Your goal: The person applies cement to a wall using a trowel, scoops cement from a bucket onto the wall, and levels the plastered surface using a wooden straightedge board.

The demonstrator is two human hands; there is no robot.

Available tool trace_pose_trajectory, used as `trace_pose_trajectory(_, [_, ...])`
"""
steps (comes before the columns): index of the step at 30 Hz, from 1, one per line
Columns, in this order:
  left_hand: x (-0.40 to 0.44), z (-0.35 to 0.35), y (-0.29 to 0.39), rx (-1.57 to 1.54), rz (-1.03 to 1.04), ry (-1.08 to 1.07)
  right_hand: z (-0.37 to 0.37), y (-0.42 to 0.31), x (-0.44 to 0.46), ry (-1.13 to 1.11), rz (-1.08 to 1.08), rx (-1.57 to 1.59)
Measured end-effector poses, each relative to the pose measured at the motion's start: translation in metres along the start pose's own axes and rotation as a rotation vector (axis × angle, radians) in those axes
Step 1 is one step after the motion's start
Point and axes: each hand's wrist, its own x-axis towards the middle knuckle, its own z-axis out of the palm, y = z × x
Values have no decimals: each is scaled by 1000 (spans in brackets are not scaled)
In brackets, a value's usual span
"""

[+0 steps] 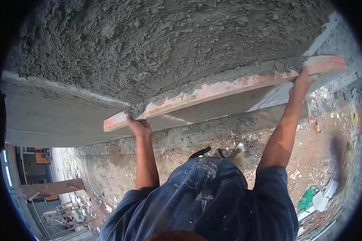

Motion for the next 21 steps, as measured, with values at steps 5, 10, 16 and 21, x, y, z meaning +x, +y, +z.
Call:
trace_pose_trajectory(5, [55,-65,40,-34,110,25,52,33,-157,40,-94,13])
trace_pose_trajectory(10, [62,-81,68,52,161,104,63,64,-171,146,-163,-57])
trace_pose_trajectory(16, [26,-34,35,129,362,5,52,-14,-75,228,-182,148])
trace_pose_trajectory(21, [-53,57,3,703,539,135,30,-61,12,255,-292,110])
